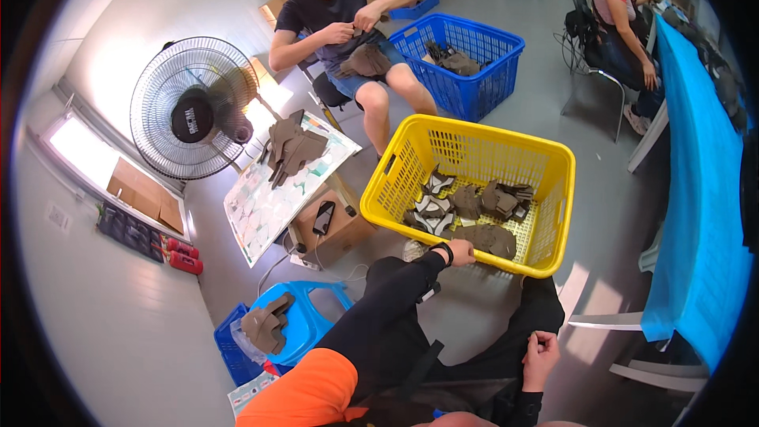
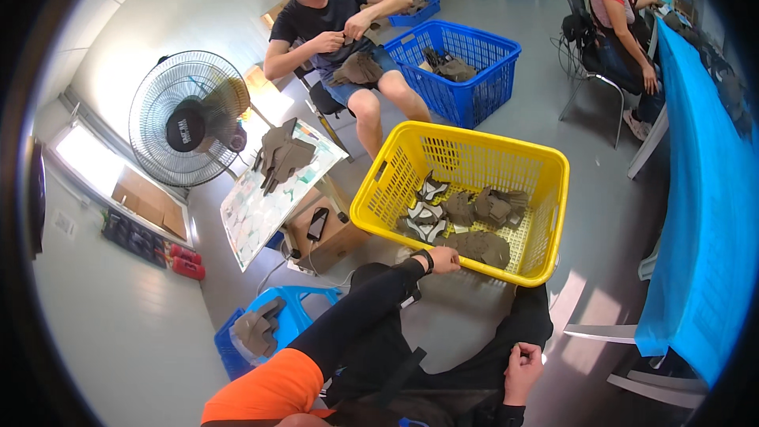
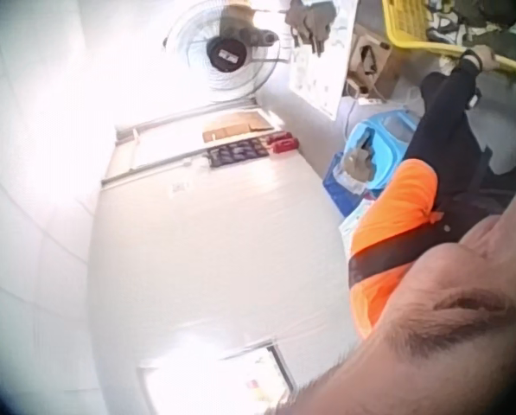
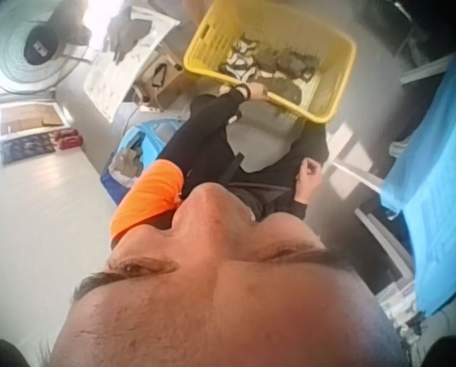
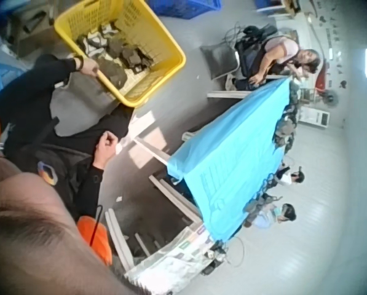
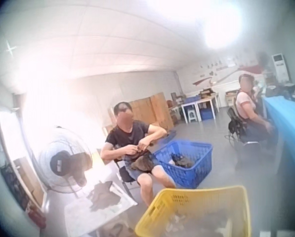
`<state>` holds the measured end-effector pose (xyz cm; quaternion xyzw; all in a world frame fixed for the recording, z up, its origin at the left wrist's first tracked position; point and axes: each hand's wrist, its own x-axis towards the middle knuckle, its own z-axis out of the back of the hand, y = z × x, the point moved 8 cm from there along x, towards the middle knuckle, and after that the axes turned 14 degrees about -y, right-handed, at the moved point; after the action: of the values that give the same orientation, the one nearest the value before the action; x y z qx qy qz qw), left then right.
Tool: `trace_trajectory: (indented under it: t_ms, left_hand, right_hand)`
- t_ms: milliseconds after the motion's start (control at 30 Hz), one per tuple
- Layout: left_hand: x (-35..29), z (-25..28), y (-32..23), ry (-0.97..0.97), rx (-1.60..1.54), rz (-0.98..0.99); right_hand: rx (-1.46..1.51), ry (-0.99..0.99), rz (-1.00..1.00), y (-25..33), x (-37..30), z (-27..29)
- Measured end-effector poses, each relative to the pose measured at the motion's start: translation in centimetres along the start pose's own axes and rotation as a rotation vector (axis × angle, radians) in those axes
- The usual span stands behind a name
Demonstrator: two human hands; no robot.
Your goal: The recorder is inspecting and organizing various shoe upper components at a manufacturing workstation.
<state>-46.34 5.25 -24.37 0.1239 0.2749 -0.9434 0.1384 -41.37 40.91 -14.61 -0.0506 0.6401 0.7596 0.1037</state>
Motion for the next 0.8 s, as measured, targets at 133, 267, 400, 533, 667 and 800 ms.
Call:
trace_trajectory:
  t_ms: [133,267,400,533,667,800]
  left_hand:
    - [-1.3,0.4,0.9,-0.01,-0.005,-0.007]
    - [-2.1,0.8,1.0,-0.015,-0.024,-0.028]
    - [-2.7,1.1,1.2,0.012,-0.054,0.007]
    - [-3.1,0.8,1.6,0.053,-0.126,0.085]
    - [-3.0,0.5,2.0,0.067,-0.16,0.102]
    - [-2.6,0.9,2.1,0.055,-0.183,0.107]
  right_hand:
    - [-0.036,0.018,0.058,1.0,-0.2,-0.5]
    - [-0.04,-0.004,0.089,0.2,0.0,-0.4]
    - [-0.027,0.013,0.088,0.3,0.1,-0.7]
    - [-0.001,0.033,0.08,0.1,0.1,-0.9]
    - [0.006,0.03,0.078,0.4,0.2,-1.1]
    - [0.019,0.027,0.078,0.2,0.5,-1.2]
